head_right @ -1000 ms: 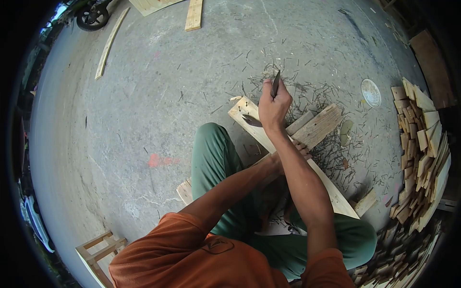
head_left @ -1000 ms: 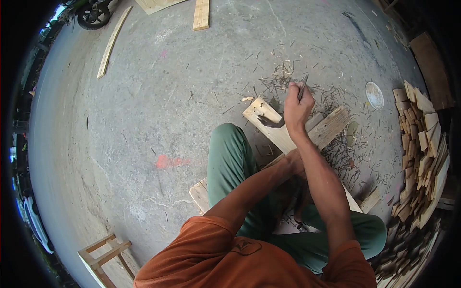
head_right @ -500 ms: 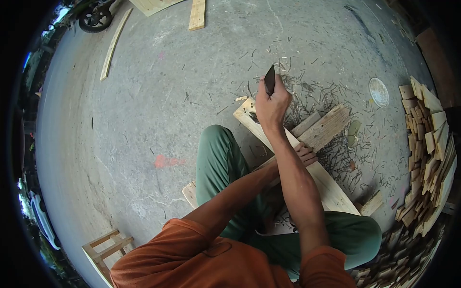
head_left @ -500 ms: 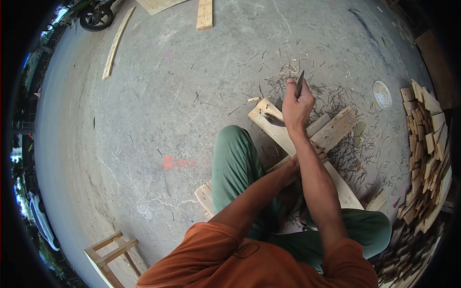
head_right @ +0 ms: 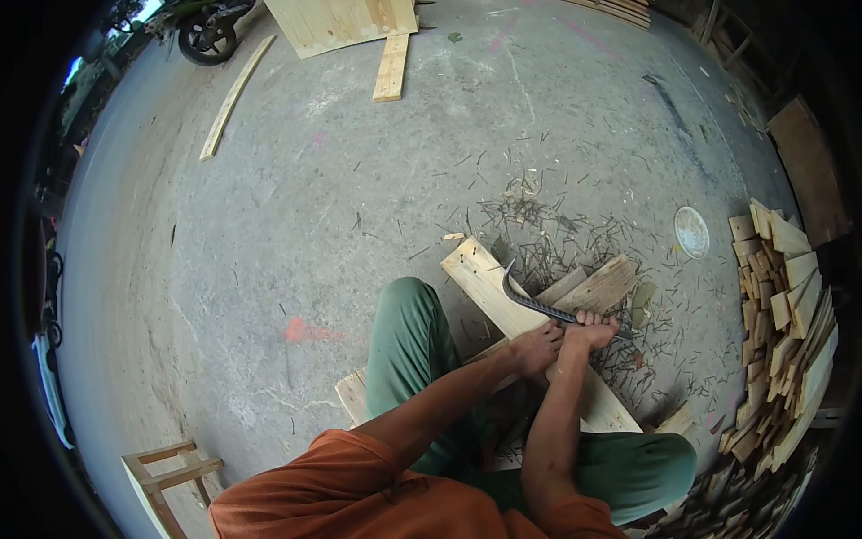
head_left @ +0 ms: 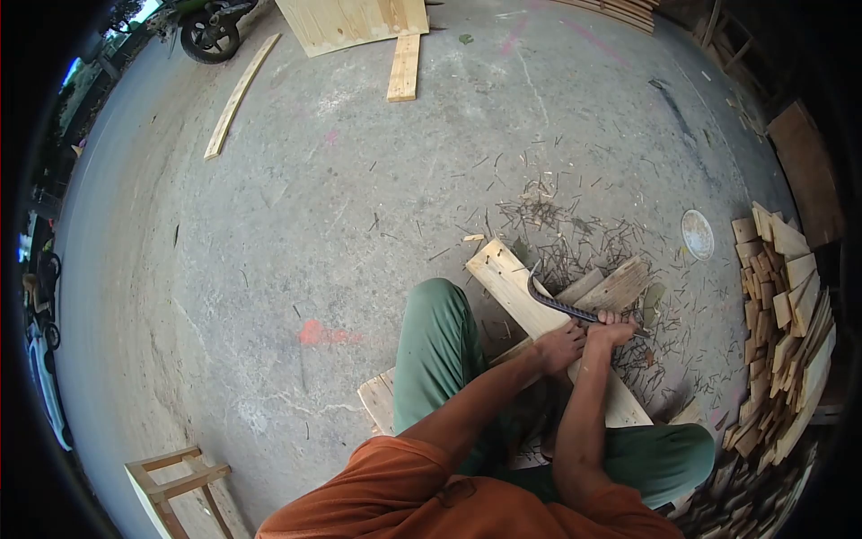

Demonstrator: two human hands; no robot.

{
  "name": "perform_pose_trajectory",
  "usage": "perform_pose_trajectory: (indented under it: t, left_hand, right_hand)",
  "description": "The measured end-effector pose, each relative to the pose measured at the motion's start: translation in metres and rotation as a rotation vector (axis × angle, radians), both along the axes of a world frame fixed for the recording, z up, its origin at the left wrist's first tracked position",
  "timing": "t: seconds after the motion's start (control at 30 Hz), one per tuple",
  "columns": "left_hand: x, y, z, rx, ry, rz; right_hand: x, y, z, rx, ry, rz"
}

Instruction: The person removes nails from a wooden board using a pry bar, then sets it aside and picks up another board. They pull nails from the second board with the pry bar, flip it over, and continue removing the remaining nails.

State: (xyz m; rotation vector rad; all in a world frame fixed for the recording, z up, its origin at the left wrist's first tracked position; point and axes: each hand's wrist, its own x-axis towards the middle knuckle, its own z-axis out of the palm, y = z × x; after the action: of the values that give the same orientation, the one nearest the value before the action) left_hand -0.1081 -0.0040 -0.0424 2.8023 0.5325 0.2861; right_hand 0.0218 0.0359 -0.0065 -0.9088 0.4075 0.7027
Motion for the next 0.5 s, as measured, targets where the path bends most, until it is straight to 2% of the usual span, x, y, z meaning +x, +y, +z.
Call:
perform_pose_trajectory:
  t: [0.03,0.1,0.13,0.17,0.23,0.3,0.43,0.5]
  left_hand:
    - [0.003,-0.007,-0.021,0.030,-0.106,0.016]
    - [-0.010,-0.005,0.019,-0.051,0.063,-0.024]
    - [-0.007,-0.006,0.006,0.024,-0.066,-0.003]
    - [-0.004,-0.005,0.004,0.017,-0.074,-0.014]
    - [-0.005,-0.006,0.008,-0.051,-0.033,-0.002]
    - [-0.007,-0.001,0.014,-0.063,-0.032,-0.020]
    - [-0.008,0.001,0.014,-0.028,-0.046,-0.003]
    - [-0.010,-0.007,0.011,-0.023,-0.071,-0.014]
  right_hand:
    - [-0.004,0.014,0.010,-0.004,0.003,0.007]
    - [-0.018,0.022,0.051,0.064,-0.194,0.002]
    - [-0.025,0.031,0.072,0.097,-0.226,0.001]
    - [-0.030,0.045,0.088,0.146,-0.265,0.000]
    - [-0.028,0.073,0.096,-0.141,-0.746,0.325]
    - [-0.043,0.084,0.104,-0.338,-1.629,0.418]
    - [-0.061,0.081,0.128,-0.351,-1.773,0.508]
    - [-0.061,0.078,0.126,-0.319,-1.595,0.473]
